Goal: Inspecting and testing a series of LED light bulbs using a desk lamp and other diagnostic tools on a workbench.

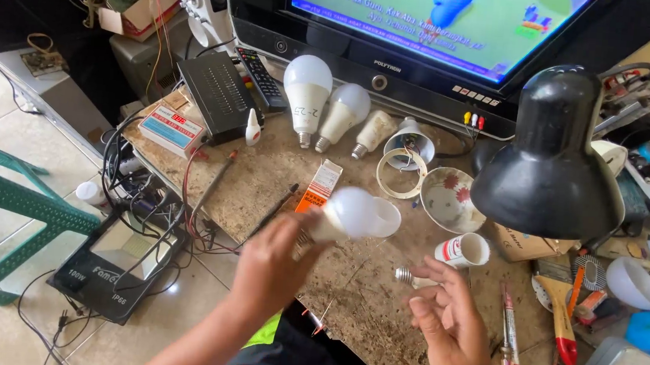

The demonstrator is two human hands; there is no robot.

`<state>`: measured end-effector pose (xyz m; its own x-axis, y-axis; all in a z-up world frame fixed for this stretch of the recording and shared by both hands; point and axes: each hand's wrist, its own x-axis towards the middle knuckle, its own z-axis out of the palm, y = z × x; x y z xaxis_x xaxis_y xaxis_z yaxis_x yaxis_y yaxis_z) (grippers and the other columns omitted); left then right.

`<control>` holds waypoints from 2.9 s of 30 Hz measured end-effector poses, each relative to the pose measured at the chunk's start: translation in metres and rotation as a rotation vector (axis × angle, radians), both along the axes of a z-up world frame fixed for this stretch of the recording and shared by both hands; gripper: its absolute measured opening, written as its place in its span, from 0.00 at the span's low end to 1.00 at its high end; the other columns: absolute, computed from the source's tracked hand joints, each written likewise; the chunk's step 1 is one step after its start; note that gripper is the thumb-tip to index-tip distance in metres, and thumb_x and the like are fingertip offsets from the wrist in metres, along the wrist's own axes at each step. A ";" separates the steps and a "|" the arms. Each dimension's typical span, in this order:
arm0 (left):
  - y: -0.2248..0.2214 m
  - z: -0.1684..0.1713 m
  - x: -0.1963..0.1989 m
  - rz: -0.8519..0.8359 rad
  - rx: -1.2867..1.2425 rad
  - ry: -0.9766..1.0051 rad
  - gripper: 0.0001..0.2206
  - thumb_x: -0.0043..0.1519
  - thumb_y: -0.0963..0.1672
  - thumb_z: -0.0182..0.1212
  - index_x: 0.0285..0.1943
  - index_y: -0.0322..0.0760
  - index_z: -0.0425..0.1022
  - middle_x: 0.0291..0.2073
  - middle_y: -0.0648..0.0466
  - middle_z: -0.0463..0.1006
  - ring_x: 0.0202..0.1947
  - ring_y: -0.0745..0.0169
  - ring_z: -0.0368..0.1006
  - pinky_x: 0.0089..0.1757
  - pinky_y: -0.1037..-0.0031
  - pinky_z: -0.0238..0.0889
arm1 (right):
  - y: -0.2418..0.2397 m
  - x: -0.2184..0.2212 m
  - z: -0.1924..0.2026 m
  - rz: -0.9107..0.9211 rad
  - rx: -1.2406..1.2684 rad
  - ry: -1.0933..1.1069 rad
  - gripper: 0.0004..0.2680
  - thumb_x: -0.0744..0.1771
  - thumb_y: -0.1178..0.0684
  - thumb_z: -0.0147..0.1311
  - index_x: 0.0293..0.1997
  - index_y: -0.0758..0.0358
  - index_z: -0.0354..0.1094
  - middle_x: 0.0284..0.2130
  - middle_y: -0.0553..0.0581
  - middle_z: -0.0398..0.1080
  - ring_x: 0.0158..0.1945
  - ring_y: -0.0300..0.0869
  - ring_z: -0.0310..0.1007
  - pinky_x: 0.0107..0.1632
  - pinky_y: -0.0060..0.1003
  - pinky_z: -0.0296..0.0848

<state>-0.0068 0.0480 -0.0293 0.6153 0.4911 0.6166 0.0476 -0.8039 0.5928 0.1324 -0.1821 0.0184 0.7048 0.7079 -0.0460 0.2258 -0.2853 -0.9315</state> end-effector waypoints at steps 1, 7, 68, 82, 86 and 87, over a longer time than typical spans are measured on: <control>0.012 -0.001 0.000 0.000 0.004 0.001 0.17 0.59 0.43 0.71 0.51 0.25 0.74 0.42 0.42 0.83 0.38 0.55 0.82 0.41 0.75 0.82 | 0.000 -0.002 -0.001 0.000 0.004 0.001 0.24 0.65 0.47 0.52 0.68 0.64 0.56 0.55 0.64 0.72 0.41 0.43 0.80 0.36 0.35 0.80; 0.032 -0.012 0.035 0.332 0.048 0.164 0.19 0.53 0.50 0.77 0.45 0.35 0.82 0.34 0.53 0.84 0.35 0.54 0.72 0.34 0.63 0.67 | -0.012 -0.008 -0.009 0.003 -0.177 -0.158 0.21 0.63 0.51 0.62 0.64 0.56 0.66 0.49 0.54 0.79 0.39 0.35 0.82 0.40 0.30 0.80; -0.027 0.090 0.156 -0.173 0.162 0.500 0.11 0.66 0.44 0.58 0.54 0.46 0.83 0.26 0.49 0.84 0.20 0.54 0.76 0.22 0.64 0.69 | -0.071 0.053 0.025 -0.229 -0.051 -0.044 0.20 0.68 0.48 0.49 0.69 0.59 0.57 0.46 0.59 0.77 0.37 0.40 0.82 0.31 0.27 0.84; -0.148 0.095 0.162 -0.371 0.146 0.030 0.12 0.65 0.45 0.62 0.55 0.35 0.79 0.33 0.47 0.84 0.32 0.48 0.77 0.31 0.60 0.68 | -0.103 0.099 0.128 -0.245 -0.422 -0.185 0.21 0.69 0.58 0.52 0.72 0.43 0.62 0.16 0.47 0.70 0.11 0.31 0.51 0.13 0.22 0.55; -0.130 0.105 0.164 -0.467 0.018 0.153 0.18 0.65 0.53 0.59 0.50 0.36 0.75 0.32 0.47 0.82 0.32 0.46 0.78 0.27 0.58 0.70 | -0.122 0.134 0.180 -0.422 -0.618 -0.243 0.20 0.69 0.55 0.51 0.70 0.36 0.63 0.35 0.56 0.81 0.15 0.36 0.61 0.17 0.29 0.61; -0.120 0.104 0.164 -0.436 0.060 0.180 0.15 0.66 0.52 0.59 0.44 0.37 0.76 0.27 0.48 0.81 0.28 0.47 0.78 0.26 0.59 0.70 | -0.125 0.143 0.193 -0.535 -0.684 -0.241 0.21 0.70 0.55 0.50 0.73 0.34 0.61 0.33 0.59 0.80 0.17 0.39 0.59 0.20 0.31 0.62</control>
<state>0.1571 -0.0725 0.0744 0.8560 0.1296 0.5005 -0.2045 -0.8043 0.5579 0.2751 -0.3066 0.2111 0.9773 0.1549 -0.1447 0.0712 -0.8829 -0.4641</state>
